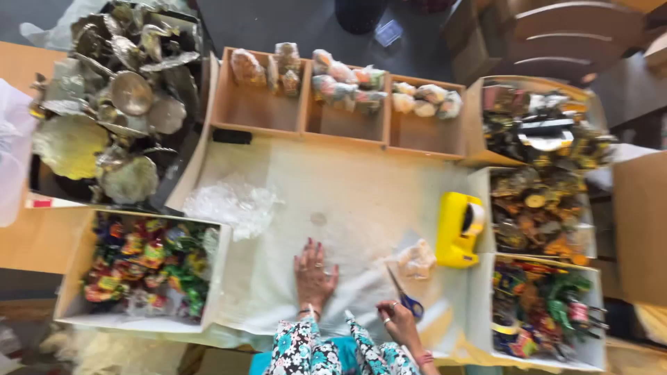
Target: The person wraps a small ornamental horse figurine in a piece of white protective material by hand. They pick up the ornament from a container, wrap the material around it, and press it firmly.
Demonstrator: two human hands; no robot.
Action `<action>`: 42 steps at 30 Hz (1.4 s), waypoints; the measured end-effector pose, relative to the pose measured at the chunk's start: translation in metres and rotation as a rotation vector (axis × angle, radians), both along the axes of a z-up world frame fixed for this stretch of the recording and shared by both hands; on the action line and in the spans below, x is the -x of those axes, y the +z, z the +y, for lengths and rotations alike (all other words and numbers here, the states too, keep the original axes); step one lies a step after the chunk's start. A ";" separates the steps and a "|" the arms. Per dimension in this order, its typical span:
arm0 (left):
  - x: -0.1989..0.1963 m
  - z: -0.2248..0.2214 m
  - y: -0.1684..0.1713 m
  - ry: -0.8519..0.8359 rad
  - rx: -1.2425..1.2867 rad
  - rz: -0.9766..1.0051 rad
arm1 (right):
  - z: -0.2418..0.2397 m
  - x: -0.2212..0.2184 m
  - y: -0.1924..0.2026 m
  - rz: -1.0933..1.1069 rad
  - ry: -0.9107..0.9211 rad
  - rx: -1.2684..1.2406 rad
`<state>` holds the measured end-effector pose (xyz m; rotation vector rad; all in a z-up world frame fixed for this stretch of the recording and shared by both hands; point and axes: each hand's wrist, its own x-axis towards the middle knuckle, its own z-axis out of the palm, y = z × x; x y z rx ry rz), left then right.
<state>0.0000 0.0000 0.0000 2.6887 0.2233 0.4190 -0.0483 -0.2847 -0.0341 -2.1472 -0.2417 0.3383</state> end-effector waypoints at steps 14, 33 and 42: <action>0.066 -0.055 -0.026 -0.304 -0.029 0.057 | -0.004 0.028 0.035 -0.465 -0.209 0.144; 0.019 -0.010 -0.009 -0.324 0.703 0.514 | -0.032 0.019 0.058 -0.011 -0.314 -0.058; 0.024 0.057 -0.055 -0.047 1.332 0.526 | -0.185 -0.058 0.100 -0.511 -0.966 0.316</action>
